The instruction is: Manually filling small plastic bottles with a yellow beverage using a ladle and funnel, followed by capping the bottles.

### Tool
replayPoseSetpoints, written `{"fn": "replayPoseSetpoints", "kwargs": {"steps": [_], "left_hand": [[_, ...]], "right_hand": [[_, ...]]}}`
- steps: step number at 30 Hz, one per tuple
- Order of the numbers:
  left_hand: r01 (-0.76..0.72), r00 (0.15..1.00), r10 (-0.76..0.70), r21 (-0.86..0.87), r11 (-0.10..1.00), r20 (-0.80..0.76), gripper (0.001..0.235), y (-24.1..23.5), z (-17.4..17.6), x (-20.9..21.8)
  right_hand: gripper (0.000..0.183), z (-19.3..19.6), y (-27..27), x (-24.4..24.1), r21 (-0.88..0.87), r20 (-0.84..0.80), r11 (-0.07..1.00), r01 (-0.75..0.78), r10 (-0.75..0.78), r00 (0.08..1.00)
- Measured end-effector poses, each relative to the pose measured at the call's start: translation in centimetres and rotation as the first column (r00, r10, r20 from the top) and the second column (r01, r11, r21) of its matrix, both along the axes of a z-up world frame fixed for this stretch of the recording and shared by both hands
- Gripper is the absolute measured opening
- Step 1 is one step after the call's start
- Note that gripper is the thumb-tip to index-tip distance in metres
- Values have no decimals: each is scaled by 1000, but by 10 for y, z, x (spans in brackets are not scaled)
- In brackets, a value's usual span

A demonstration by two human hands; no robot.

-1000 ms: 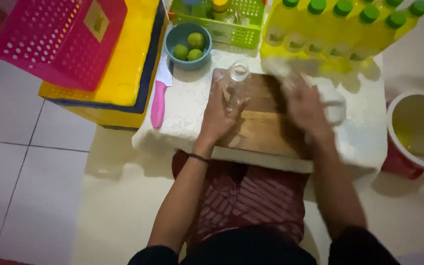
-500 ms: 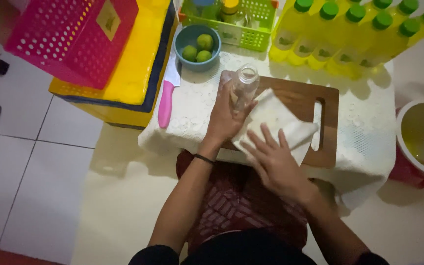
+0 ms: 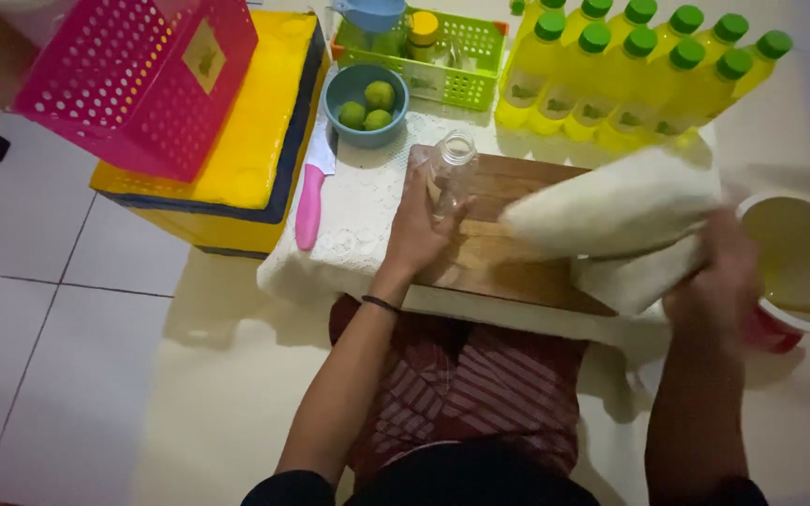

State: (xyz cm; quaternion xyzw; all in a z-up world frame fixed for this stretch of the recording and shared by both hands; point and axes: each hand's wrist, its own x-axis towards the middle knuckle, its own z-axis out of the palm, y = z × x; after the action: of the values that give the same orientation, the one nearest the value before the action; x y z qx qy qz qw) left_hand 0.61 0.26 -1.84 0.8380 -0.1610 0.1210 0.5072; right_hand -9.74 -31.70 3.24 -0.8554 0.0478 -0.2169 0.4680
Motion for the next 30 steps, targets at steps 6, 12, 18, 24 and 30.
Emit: {"fn": "replayPoseSetpoints", "kwargs": {"steps": [6, 12, 18, 24, 30], "left_hand": [[43, 999, -41, -51, 998, 34, 71, 0, 2, 3], [-40, 969, 6, -134, 990, -246, 86, 1, 17, -6], [-257, 952, 149, -427, 867, -269, 54, 2, -2, -10], [-317, 947, 298, -516, 795, -123, 51, -6, 1, -9], [-430, 848, 525, -483, 763, 75, 48, -1, -6, -5]], "right_hand": [[38, 21, 10, 53, -324, 347, 946, 2, 117, 930], [49, -20, 93, 91, -120, -116, 943, -311, 297, 948], [34, -48, 125, 99, -394, -112, 871, -293, 271, 956], [36, -52, 174, 116, -447, -104, 820, -357, 349, 931], [36, -47, 194, 97, -494, -157, 717, -492, 482, 862]]}}
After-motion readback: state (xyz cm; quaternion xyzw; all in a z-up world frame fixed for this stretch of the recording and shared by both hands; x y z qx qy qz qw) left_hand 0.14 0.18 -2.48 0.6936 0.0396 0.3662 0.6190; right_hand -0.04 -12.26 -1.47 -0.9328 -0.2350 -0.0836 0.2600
